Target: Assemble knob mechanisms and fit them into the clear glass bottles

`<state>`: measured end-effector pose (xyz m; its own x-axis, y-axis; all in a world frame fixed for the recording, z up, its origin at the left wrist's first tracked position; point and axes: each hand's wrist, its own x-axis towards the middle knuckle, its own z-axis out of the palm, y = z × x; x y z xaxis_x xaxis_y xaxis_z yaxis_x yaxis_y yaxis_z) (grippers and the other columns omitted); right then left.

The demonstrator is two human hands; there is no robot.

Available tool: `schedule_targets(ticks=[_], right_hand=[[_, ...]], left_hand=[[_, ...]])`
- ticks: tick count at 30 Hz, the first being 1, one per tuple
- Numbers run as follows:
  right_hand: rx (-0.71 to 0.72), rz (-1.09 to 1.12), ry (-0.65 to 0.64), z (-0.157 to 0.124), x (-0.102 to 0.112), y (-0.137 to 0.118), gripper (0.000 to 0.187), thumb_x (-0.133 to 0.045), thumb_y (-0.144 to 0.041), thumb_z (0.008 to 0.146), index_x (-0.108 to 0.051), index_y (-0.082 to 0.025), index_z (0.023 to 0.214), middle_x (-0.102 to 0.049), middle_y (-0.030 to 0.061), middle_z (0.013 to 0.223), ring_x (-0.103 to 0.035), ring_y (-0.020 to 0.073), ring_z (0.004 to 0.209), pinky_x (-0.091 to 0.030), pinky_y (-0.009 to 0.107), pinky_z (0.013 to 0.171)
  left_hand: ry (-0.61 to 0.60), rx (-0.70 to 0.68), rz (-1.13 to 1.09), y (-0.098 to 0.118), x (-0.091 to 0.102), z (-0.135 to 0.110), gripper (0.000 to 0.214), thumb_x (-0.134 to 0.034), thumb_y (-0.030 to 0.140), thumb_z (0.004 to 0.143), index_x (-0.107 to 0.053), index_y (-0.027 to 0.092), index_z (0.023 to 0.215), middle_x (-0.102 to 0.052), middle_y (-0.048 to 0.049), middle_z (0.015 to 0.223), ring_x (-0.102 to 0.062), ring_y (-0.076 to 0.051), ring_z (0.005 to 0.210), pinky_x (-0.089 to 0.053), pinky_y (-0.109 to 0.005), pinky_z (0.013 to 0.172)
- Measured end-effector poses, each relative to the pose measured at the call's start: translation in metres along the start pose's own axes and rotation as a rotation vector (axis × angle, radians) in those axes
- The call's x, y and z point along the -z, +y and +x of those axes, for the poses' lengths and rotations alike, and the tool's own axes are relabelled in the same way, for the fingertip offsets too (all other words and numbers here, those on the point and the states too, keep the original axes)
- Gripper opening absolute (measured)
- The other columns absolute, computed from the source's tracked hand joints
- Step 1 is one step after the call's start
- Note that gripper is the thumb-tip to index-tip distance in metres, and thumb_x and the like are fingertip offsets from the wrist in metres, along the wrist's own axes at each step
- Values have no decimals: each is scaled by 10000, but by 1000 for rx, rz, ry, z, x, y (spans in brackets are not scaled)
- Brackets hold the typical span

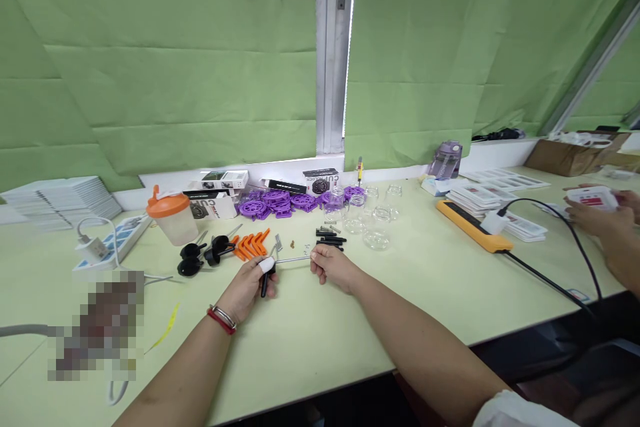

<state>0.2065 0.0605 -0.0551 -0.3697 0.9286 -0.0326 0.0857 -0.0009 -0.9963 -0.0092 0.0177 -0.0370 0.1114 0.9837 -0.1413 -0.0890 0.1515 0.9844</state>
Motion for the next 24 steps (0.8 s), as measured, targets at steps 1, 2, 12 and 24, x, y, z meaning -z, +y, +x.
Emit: schedule_targets(ticks=[1, 2, 12, 24], right_hand=[[2, 4, 0, 0, 0, 0, 225, -472, -302, 860, -488, -176, 675, -539, -15, 631, -456, 71, 444, -398, 211, 414], [3, 7, 0, 0, 0, 1, 222, -471, -300, 860, -489, -176, 677, -538, -15, 630, -456, 73, 448, -397, 211, 412], [-2, 16, 0, 1, 0, 0, 222, -472, -292, 859, -494, -175, 672, -536, -12, 625, -456, 75, 456, -392, 208, 408], [3, 27, -8, 3, 0, 5, 218, -488, -316, 849, -494, -178, 680, -539, -9, 630, -456, 80, 457, -398, 213, 401]], left_hand=[[-3, 0, 0, 0, 0, 0, 342, -593, 457, 765, -482, 169, 913, -604, -13, 682, -511, -102, 426, -417, -265, 483], [-4, 1, 1, 0, 0, 0, 338, -593, 454, 767, -481, 169, 910, -604, -13, 683, -511, -102, 427, -420, -266, 485], [0, 2, 4, -1, 1, 0, 340, -593, 464, 770, -487, 174, 912, -604, -9, 682, -509, -103, 424, -423, -268, 484], [4, -7, 9, -3, 2, 0, 349, -600, 474, 759, -500, 177, 914, -607, -16, 685, -519, -109, 430, -416, -262, 481]])
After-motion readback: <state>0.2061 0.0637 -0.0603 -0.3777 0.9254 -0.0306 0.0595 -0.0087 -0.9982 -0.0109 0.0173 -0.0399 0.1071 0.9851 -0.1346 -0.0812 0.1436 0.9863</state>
